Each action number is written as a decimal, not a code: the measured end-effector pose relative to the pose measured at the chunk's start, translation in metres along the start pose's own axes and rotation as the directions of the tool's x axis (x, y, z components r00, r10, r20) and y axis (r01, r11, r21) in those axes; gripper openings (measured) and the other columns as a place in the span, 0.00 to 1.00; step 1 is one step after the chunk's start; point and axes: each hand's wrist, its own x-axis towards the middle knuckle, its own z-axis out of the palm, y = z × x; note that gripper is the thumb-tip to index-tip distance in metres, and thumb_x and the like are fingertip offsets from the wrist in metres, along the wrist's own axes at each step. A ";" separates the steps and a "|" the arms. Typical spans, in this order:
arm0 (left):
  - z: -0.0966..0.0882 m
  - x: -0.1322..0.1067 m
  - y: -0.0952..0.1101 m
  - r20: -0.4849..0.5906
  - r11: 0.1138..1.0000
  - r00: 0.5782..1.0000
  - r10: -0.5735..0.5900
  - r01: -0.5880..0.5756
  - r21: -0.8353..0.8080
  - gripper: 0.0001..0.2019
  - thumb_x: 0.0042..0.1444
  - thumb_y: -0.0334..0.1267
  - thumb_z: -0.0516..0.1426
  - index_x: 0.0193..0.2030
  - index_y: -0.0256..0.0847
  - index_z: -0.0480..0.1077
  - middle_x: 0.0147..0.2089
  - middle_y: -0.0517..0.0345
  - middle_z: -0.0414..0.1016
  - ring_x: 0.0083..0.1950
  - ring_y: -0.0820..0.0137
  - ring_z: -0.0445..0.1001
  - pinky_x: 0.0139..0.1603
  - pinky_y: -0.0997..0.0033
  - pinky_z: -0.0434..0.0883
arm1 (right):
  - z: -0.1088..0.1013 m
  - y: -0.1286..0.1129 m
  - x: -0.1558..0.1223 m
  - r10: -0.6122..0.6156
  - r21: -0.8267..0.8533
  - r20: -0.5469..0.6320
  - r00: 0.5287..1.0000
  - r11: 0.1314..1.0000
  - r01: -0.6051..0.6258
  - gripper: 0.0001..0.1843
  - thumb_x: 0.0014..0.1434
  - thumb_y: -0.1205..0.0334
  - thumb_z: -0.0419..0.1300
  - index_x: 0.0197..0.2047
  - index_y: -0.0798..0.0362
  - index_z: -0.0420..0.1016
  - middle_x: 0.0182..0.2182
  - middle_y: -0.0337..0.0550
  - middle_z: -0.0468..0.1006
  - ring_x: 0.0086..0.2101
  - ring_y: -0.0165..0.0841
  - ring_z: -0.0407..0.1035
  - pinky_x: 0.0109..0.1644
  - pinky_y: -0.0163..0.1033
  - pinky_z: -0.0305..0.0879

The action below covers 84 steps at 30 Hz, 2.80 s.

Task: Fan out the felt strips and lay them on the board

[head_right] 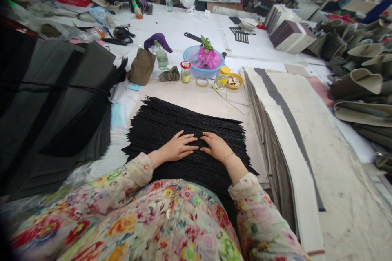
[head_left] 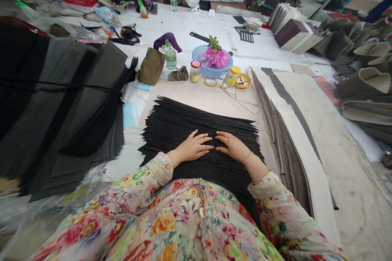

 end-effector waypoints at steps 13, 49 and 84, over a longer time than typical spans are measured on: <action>-0.002 -0.001 0.002 0.012 0.998 0.998 0.058 -0.058 -0.019 0.15 0.60 0.43 0.46 0.50 0.51 0.67 0.58 0.56 0.62 0.62 0.64 0.55 0.61 0.49 0.45 | -0.002 -0.005 -0.001 0.023 -0.024 0.007 1.000 0.999 -0.023 0.21 0.54 0.60 0.56 0.50 0.59 0.66 0.53 0.55 0.65 0.53 0.39 0.60 0.57 0.44 0.58; -0.005 -0.002 0.007 0.047 0.998 0.998 0.050 -0.048 -0.037 0.15 0.60 0.42 0.47 0.51 0.51 0.66 0.59 0.56 0.61 0.63 0.64 0.53 0.62 0.49 0.43 | -0.002 -0.006 -0.010 -0.001 -0.003 0.039 0.999 1.000 0.001 0.29 0.50 0.60 0.58 0.55 0.59 0.61 0.56 0.56 0.61 0.56 0.41 0.55 0.58 0.48 0.56; -0.002 -0.002 0.012 0.029 0.998 0.999 0.022 -0.020 -0.064 0.14 0.60 0.40 0.47 0.49 0.51 0.68 0.57 0.57 0.63 0.61 0.65 0.56 0.62 0.50 0.45 | 0.002 -0.010 -0.021 0.042 0.004 0.025 0.999 0.999 -0.042 0.28 0.52 0.57 0.57 0.56 0.56 0.60 0.56 0.55 0.61 0.55 0.43 0.56 0.57 0.53 0.56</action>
